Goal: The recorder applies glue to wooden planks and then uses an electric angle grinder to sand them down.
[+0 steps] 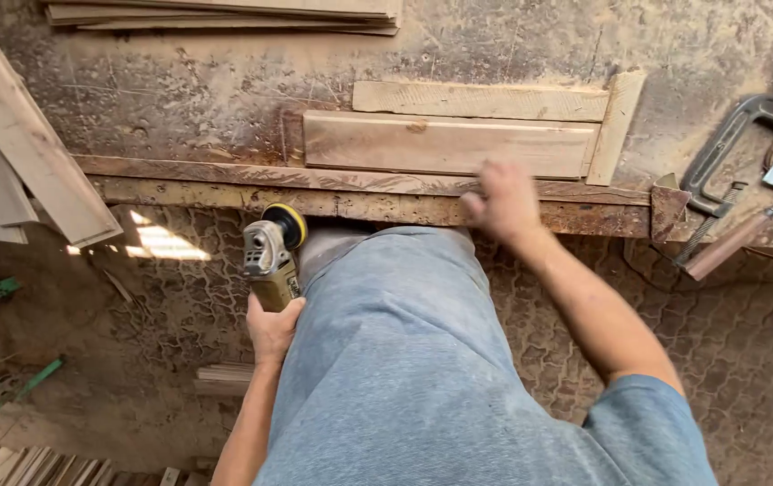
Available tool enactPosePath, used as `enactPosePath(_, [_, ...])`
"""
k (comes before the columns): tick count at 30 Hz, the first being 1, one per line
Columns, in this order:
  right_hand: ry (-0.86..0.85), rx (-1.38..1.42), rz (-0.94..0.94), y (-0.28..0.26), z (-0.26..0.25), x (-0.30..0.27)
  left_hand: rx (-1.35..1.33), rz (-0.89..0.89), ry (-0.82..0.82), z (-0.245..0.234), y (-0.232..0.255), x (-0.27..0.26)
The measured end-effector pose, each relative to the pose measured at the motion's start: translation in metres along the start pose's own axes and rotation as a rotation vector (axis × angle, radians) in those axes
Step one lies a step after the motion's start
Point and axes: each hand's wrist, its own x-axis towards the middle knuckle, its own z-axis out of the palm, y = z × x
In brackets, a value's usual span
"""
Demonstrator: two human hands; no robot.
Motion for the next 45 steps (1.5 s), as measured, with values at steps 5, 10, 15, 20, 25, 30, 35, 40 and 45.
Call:
enactPosePath(5, [-0.285, 0.729, -0.025, -0.104, 0.024, -0.016, 0.063, 0.166, -0.094, 0.005, 0.030, 0.032])
enactPosePath(10, [-0.407, 1.019, -0.325, -0.166, 0.054, 0.002, 0.234, 0.329, -0.281, 0.027, 0.105, 0.055])
enactPosePath(15, [-0.230, 1.955, 0.111, -0.193, 0.024, 0.003, 0.197, 0.651, -0.433, 0.046, 0.118, 0.058])
enactPosePath(20, [-0.203, 2.095, 0.266, -0.201, 0.041, -0.006, 0.117, 0.542, -0.568, 0.036, 0.053, 0.066])
enactPosePath(25, [-0.113, 2.120, 0.320, -0.217, 0.051, 0.001, 0.129, 0.303, -0.812, 0.023, 0.022, 0.072])
enactPosePath(30, [-0.335, 2.103, 0.245, -0.238, 0.060, 0.039, -0.108, 0.280, -0.574, 0.032, 0.002, 0.062])
enactPosePath(35, [-0.299, 1.886, 0.197, -0.231, 0.083, 0.057, -0.323, 0.107, -0.463, 0.063, -0.005, 0.038])
enactPosePath(40, [-0.297, 1.787, 0.118, -0.192, 0.078, 0.052, -0.383, 0.032, -0.354, 0.119, -0.011, 0.007])
enactPosePath(45, [-0.431, 1.915, 0.164, -0.124, 0.076, 0.023, -0.224, 0.084, -0.384, 0.153, 0.012, -0.020])
